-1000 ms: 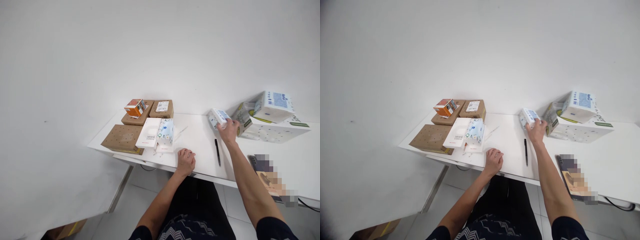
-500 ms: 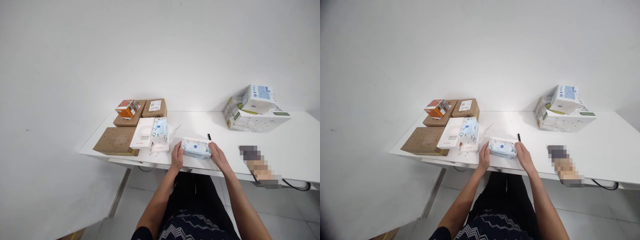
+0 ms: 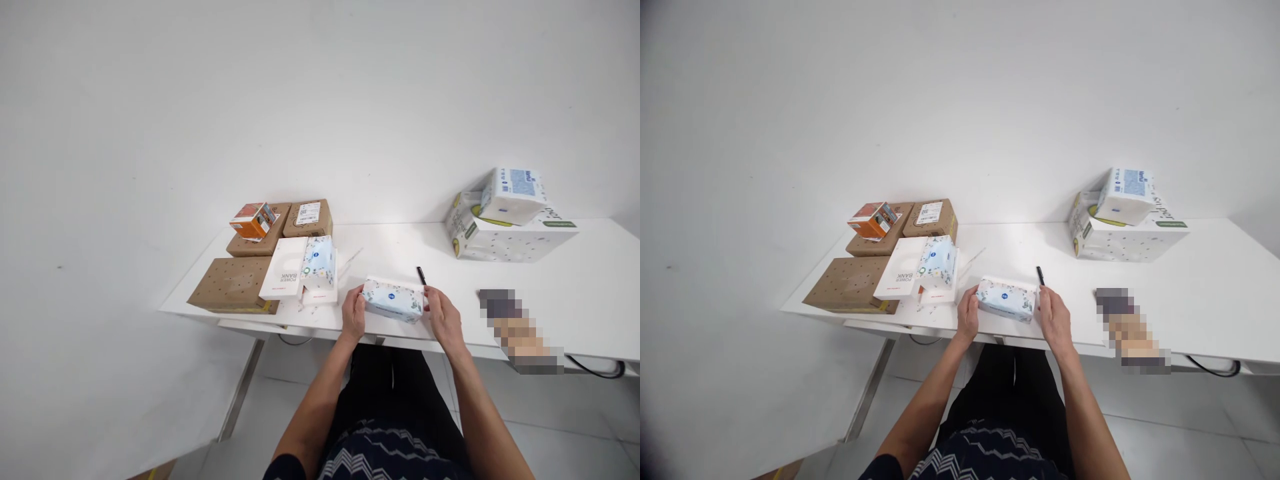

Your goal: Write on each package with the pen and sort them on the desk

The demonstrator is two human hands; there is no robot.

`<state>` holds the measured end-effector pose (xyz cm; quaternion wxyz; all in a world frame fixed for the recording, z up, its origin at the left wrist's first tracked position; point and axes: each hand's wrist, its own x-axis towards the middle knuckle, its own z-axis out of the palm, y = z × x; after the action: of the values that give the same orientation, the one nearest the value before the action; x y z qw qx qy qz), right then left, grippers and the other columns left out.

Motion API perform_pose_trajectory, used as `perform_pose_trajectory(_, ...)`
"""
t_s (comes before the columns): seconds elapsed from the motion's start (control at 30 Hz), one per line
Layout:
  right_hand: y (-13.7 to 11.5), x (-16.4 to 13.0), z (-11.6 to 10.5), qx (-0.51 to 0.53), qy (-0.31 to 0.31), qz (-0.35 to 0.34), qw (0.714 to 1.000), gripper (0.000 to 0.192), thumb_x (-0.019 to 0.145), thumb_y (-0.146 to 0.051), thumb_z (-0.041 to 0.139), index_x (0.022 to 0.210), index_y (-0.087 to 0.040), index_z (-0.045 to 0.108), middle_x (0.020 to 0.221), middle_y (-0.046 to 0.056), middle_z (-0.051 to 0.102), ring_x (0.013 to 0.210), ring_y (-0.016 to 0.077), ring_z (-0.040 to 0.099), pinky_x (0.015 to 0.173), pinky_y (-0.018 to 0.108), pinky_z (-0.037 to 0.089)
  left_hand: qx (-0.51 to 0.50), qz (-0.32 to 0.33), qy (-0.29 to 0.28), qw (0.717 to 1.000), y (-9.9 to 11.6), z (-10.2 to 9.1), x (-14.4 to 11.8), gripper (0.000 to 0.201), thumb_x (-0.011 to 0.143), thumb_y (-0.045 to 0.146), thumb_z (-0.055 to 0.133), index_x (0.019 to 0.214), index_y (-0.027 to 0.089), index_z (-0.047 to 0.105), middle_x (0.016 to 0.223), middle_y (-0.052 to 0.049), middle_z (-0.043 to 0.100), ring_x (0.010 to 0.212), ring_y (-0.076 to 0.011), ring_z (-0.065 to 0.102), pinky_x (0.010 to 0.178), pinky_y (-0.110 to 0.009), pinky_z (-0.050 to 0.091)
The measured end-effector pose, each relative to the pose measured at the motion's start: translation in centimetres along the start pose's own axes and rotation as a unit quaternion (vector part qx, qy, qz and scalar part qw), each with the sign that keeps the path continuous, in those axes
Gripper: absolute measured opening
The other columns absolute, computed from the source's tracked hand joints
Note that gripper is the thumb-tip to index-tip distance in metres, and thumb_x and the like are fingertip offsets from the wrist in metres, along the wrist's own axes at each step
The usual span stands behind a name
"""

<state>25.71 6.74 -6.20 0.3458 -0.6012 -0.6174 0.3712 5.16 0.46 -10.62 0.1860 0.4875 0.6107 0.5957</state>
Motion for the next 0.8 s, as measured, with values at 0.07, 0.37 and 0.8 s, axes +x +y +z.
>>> perform_pose_trajectory(0.07, 0.7, 0.4, -0.5, -0.032, 0.038, -0.007, 0.999, 0.055, 0.090, -0.054, 0.032, 0.114, -0.016, 0.062, 0.108, 0.013, 0.065, 0.081, 0.0226, 0.061, 0.081, 0.037, 0.046, 0.000, -0.002, 0.002, 1.000, 0.1, 0.0, 0.0, 0.042, 0.096, 0.044, 0.035, 0.117, 0.016, 0.058, 0.109, -0.011, 0.063, 0.101, -0.0215, 0.059, 0.089, -0.036, 0.046)
perform_pose_trajectory(0.37, 1.7, 2.6, -0.8, -0.350, -0.049, 0.036, 0.935, 0.047, 0.091, -0.045, 0.035, 0.124, -0.017, 0.055, 0.115, 0.017, 0.053, 0.088, 0.0270, 0.062, 0.071, 0.037, 0.046, -0.010, -0.031, 0.013, 0.999, 0.3, 0.3, 0.3, 0.044, 0.094, 0.049, 0.036, 0.113, 0.017, 0.060, 0.101, -0.009, 0.065, 0.093, -0.0210, 0.061, 0.083, -0.035, 0.047)
perform_pose_trajectory(0.8, 2.5, 2.1, -1.3, -0.059, -0.102, 0.060, 0.991, 0.012, 0.075, -0.029, 0.049, 0.084, -0.022, 0.052, 0.078, 0.004, 0.070, 0.068, 0.0186, 0.062, 0.064, 0.030, 0.045, 0.017, -0.034, 0.016, 0.999, 0.0, 0.4, 0.3, 0.039, 0.093, 0.047, 0.040, 0.107, 0.017, 0.061, 0.100, -0.010, 0.065, 0.091, -0.0200, 0.060, 0.080, -0.033, 0.047)
